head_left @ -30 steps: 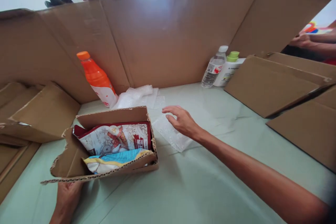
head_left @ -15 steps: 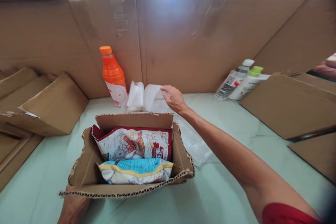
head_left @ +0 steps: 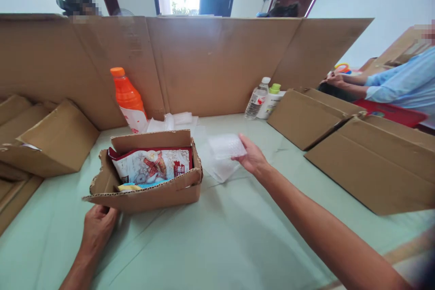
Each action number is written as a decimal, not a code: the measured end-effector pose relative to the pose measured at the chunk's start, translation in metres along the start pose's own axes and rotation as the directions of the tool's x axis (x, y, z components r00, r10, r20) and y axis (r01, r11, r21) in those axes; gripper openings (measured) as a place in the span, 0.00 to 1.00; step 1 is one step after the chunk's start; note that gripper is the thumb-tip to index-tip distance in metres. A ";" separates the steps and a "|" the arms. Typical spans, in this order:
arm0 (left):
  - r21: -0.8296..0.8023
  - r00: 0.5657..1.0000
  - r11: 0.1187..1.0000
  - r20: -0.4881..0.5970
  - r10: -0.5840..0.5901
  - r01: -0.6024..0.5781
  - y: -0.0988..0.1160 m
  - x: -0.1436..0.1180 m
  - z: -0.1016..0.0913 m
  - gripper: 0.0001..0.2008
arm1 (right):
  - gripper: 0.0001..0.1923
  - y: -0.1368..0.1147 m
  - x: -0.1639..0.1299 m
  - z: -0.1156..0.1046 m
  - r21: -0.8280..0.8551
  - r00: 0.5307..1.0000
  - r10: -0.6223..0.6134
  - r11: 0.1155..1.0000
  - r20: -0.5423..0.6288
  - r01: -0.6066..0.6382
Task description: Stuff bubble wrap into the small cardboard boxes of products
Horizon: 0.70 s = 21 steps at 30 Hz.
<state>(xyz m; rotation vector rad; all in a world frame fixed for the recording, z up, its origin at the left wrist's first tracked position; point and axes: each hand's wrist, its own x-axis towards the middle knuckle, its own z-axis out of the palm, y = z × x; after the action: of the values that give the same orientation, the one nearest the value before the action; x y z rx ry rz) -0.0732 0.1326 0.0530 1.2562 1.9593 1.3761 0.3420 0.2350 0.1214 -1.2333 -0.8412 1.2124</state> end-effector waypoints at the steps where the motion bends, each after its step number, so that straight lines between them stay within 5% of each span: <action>1: -0.007 1.000 1.000 0.001 -0.009 0.009 0.001 0.001 0.000 0.15 | 0.18 -0.001 -0.016 -0.005 0.033 0.999 0.032 0.999 0.025 -0.033; 6: -0.053 1.000 0.999 0.021 -0.002 0.003 0.004 -0.004 -0.011 0.15 | 0.15 0.016 -0.098 -0.029 0.106 0.952 0.188 0.970 0.240 -0.218; 9: -0.099 0.997 0.995 -0.080 0.017 -0.025 0.011 -0.027 -0.024 0.18 | 0.13 0.032 -0.131 -0.041 0.160 0.937 0.252 0.942 0.244 -0.295; 12: -0.007 0.992 1.000 -0.129 -0.010 0.010 0.015 -0.064 -0.035 0.23 | 0.11 0.043 -0.148 -0.052 0.212 0.917 0.343 0.899 0.205 -0.384; 16: 0.070 0.997 0.995 0.033 -0.075 0.073 0.006 -0.102 -0.041 0.23 | 0.11 0.048 -0.156 -0.070 0.282 0.924 0.379 0.883 0.042 -0.375; 21: 0.078 0.998 0.997 0.067 0.000 -0.006 0.007 -0.106 -0.041 0.22 | 0.17 0.042 -0.175 -0.084 0.075 0.979 0.183 0.981 -0.092 -0.177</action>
<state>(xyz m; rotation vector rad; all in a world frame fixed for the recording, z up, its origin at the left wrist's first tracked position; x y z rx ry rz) -0.0486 0.0214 0.0604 1.3237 1.9832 1.2533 0.3767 0.0427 0.0881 -1.3256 -0.6218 1.3022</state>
